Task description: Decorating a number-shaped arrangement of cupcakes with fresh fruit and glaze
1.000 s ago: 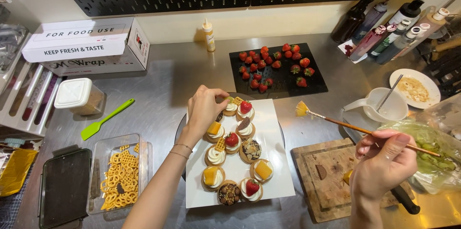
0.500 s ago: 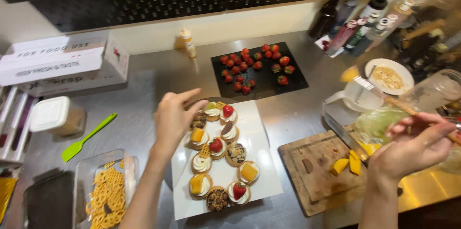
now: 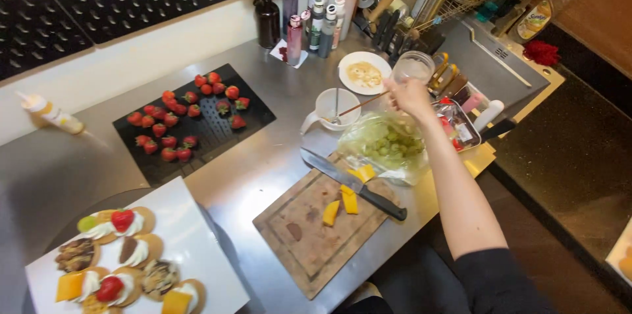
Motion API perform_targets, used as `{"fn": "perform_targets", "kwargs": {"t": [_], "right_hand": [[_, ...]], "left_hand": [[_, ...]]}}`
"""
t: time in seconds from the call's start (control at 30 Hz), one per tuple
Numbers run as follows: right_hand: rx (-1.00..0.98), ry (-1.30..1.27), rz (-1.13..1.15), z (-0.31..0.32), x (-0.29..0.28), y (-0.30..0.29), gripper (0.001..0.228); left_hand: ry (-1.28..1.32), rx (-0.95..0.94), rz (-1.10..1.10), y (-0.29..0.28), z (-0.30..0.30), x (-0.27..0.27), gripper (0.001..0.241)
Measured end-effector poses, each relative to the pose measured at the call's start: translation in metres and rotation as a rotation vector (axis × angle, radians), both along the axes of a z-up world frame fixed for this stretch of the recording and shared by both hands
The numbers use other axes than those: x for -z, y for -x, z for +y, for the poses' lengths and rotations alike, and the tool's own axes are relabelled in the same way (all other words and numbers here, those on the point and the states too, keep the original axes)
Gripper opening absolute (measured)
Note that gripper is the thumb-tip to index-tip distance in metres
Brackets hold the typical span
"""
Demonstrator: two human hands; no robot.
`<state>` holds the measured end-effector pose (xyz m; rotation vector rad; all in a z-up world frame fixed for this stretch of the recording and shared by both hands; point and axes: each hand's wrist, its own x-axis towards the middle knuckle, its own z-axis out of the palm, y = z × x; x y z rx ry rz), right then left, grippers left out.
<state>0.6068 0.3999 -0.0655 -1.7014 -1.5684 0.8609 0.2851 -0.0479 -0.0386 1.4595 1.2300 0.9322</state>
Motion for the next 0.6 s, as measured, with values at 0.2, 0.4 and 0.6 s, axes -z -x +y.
{"fn": "perform_targets", "kwargs": {"t": [0.2, 0.4, 0.6], "right_hand": [[-0.129, -0.252, -0.169, -0.116, -0.016, -0.077, 0.022], [-0.449, -0.122, -0.227, -0.120, 0.093, -0.060, 0.028], [-0.411, -0.039, -0.425, -0.100, 0.103, -0.044, 0.039]], "left_hand": [[0.284, 0.288, -0.150, -0.131, 0.110, 0.046, 0.037], [-0.079, -0.212, 0.395, -0.239, 0.308, 0.118, 0.020], [0.016, -0.259, 0.849, -0.234, 0.331, 0.102, 0.034]]}}
